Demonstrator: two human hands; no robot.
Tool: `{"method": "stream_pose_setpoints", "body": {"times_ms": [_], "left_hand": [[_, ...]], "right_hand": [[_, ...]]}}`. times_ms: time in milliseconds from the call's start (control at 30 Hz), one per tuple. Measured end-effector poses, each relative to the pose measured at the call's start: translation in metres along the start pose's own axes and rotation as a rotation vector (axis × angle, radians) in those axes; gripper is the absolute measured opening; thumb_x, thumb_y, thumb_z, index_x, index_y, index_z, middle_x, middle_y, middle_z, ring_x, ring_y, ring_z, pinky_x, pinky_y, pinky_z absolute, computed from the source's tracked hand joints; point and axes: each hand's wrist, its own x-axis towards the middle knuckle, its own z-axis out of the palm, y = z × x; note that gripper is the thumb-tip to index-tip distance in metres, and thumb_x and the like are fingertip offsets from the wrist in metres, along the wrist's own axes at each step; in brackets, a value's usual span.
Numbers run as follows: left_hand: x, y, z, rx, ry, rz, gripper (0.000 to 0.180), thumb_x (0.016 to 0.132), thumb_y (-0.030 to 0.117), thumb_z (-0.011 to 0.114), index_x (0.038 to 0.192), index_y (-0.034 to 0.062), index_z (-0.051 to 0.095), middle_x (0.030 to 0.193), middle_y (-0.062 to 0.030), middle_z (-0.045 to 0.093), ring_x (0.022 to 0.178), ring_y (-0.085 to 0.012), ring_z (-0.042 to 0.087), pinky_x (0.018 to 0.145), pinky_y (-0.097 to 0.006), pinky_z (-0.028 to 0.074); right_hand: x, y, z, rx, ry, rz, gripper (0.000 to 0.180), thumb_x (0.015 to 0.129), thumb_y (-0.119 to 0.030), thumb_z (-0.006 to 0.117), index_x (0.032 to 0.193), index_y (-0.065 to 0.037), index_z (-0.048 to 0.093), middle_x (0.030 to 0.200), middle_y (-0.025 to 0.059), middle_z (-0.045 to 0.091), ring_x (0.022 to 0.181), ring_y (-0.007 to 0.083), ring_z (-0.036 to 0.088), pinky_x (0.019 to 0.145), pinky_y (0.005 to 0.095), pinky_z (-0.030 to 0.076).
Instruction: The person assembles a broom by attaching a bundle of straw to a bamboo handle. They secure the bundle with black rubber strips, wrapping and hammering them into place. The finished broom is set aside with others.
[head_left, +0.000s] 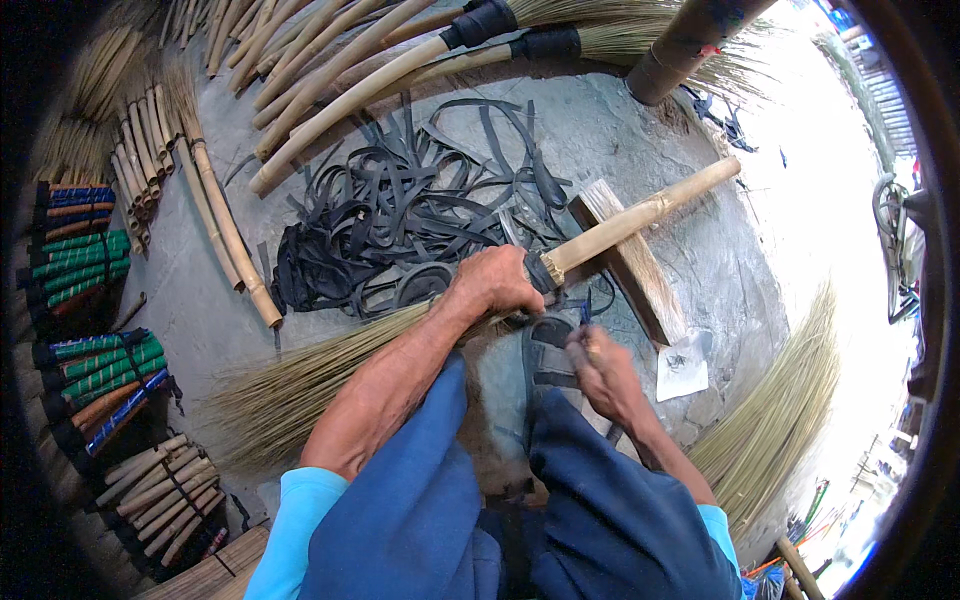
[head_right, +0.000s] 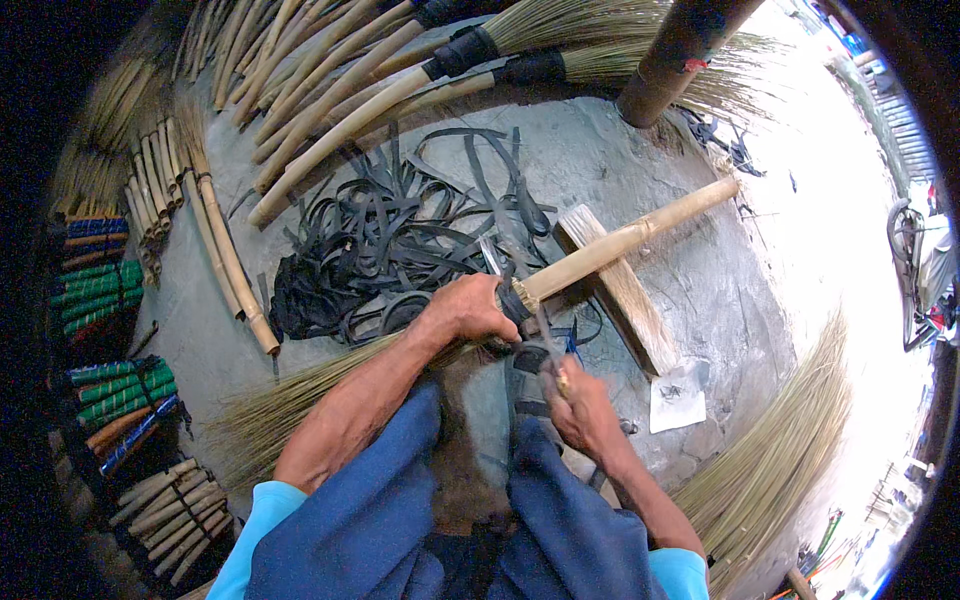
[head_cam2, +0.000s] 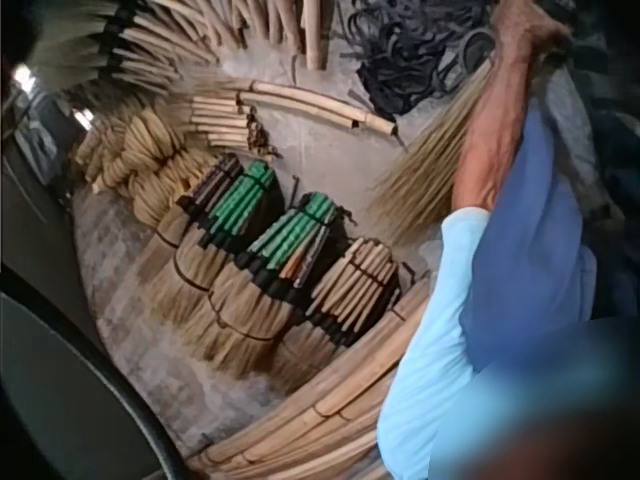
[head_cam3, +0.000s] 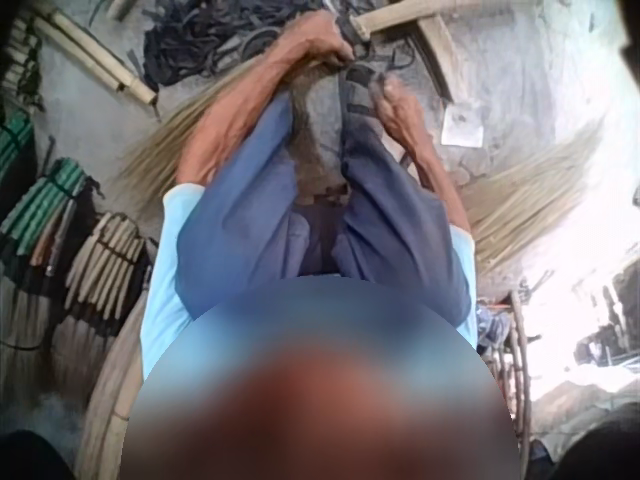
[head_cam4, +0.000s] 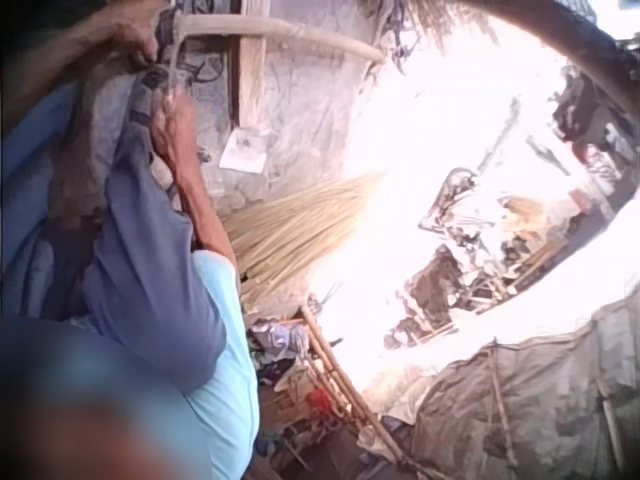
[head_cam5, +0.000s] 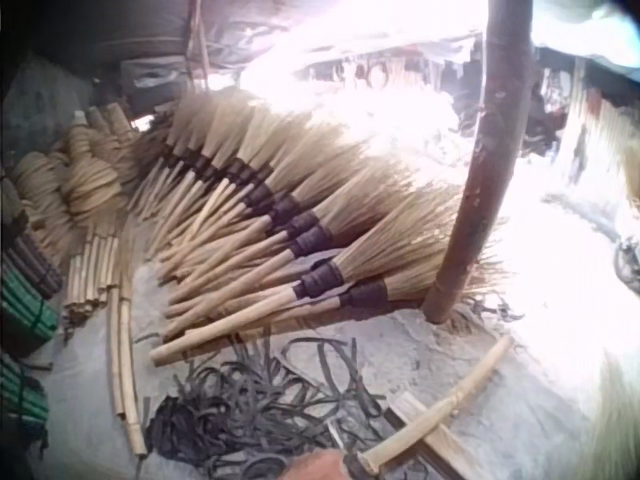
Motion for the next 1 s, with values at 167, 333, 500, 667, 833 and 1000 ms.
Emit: {"method": "stream_pose_setpoints", "body": {"times_ms": [167,333,500,667,833,1000], "left_hand": [[-0.002,0.004,-0.001,0.044,0.008,0.017,0.077,0.06,0.047,0.095,0.118,-0.0014,0.081,0.117,-0.0255,0.082,0.111,-0.0426,0.079,0.096,-0.05,0.063],[-0.006,0.007,-0.003,0.027,-0.005,-0.002,0.075,0.062,0.044,0.094,0.119,-0.0016,0.08,0.121,-0.0271,0.081,0.115,-0.0431,0.078,0.101,-0.051,0.062],[-0.014,0.016,0.002,0.096,0.115,-0.008,0.072,0.067,0.043,0.091,0.124,0.0015,0.075,0.117,-0.0295,0.08,0.113,-0.0485,0.077,0.1,-0.057,0.061],[-0.029,0.024,0.021,0.121,0.278,0.063,0.044,0.078,0.021,0.079,0.112,-0.0072,0.071,0.105,-0.0312,0.08,0.098,-0.0494,0.08,0.089,-0.055,0.063],[-0.026,0.022,0.031,0.126,0.362,0.102,0.036,0.08,0.016,0.077,0.108,-0.0061,0.068,0.098,-0.0293,0.079,0.093,-0.0483,0.08,0.085,-0.057,0.063],[-0.026,0.022,0.037,0.132,0.438,0.141,0.034,0.08,0.014,0.076,0.107,-0.005,0.068,0.099,-0.0283,0.079,0.093,-0.0475,0.079,0.087,-0.057,0.062]], "right_hand": [[-0.014,0.005,-0.001,0.098,-0.079,0.076,0.031,0.114,-0.032,0.067,0.124,-0.003,0.066,0.08,0.0003,0.061,0.07,0.0123,0.059,0.061,0.0312,0.048],[-0.009,-0.004,0.0,-0.031,0.245,-0.066,0.023,0.113,-0.025,0.067,0.122,-0.004,0.064,0.087,0.0156,0.069,0.077,0.0274,0.068,0.072,0.0434,0.055],[-0.007,0.004,-0.004,0.116,-0.22,0.483,0.027,0.114,-0.028,0.066,0.123,-0.003,0.061,0.081,0.0122,0.065,0.069,0.0232,0.065,0.064,0.0367,0.051],[-0.023,0.007,-0.004,0.154,0.175,-0.098,0.027,0.115,-0.029,0.065,0.123,-0.004,0.064,0.081,0.0128,0.065,0.072,0.0202,0.063,0.067,0.0377,0.052],[-0.013,0.002,0.009,-0.075,0.117,-0.091,0.025,0.117,-0.025,0.063,0.13,-0.003,0.066,0.087,0.0084,0.067,0.082,0.017,0.064,0.074,0.0383,0.054],[-0.033,0.004,0.005,0.132,0.079,0.089,0.027,0.116,-0.026,0.064,0.133,-0.005,0.066,0.088,0.0077,0.066,0.078,0.0155,0.06,0.072,0.0349,0.052]]}}
